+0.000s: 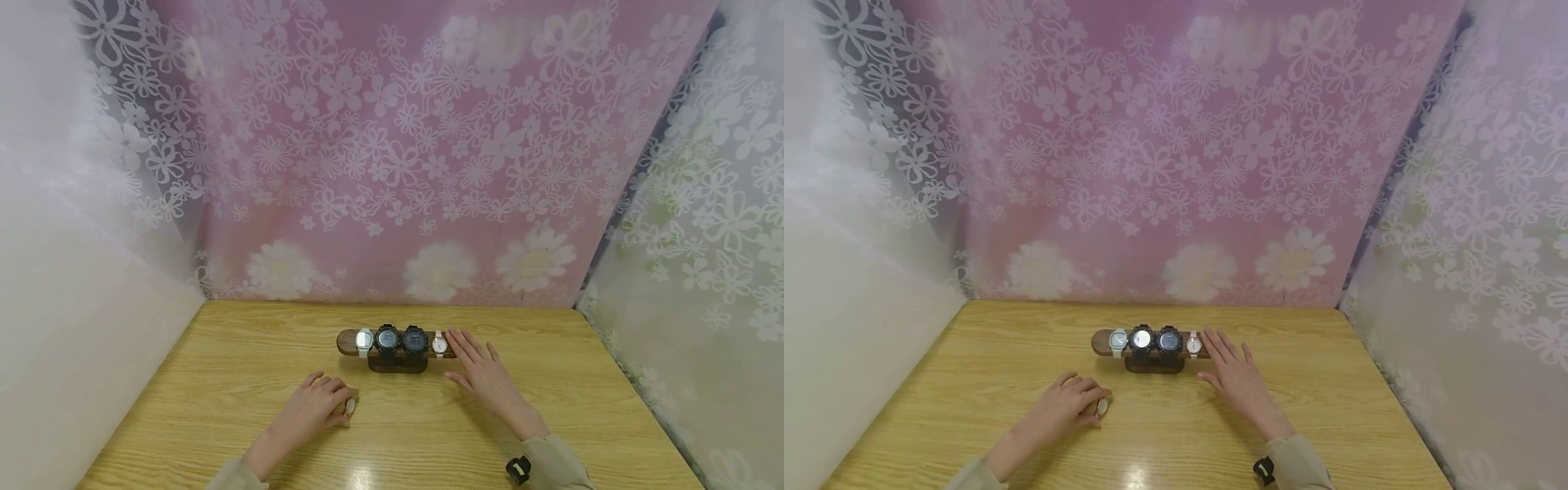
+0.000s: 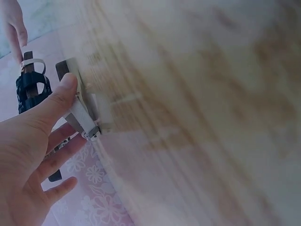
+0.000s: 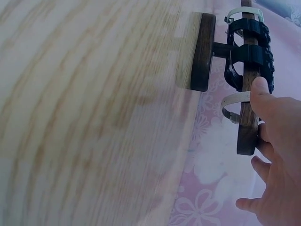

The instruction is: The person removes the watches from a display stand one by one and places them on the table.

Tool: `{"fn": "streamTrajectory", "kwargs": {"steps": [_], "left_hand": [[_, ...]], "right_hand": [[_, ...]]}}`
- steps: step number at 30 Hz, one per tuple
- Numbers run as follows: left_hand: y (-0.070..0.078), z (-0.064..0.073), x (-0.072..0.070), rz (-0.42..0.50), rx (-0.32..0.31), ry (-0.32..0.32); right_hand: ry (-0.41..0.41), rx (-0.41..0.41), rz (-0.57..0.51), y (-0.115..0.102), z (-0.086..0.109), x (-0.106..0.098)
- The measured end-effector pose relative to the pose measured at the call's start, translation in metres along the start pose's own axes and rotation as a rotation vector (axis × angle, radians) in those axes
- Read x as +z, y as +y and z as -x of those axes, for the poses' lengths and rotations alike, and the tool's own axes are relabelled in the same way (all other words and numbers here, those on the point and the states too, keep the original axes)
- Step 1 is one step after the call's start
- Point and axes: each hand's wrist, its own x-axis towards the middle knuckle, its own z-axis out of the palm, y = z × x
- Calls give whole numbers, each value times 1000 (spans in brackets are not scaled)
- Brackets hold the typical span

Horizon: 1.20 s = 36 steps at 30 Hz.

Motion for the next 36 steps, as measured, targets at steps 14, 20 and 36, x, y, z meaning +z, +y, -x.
{"fn": "streamTrajectory", "kwargs": {"steps": [14, 20, 36], "left_hand": [[-3, -2, 3, 9, 10, 16], [-2, -2, 1, 17, 26, 13], [-14, -14, -17, 89, -123, 253]], "right_hand": [[-42, 20, -15, -2, -1, -4], [-41, 20, -11, -2, -1, -4], [-59, 24, -12, 0, -1, -3]]}}
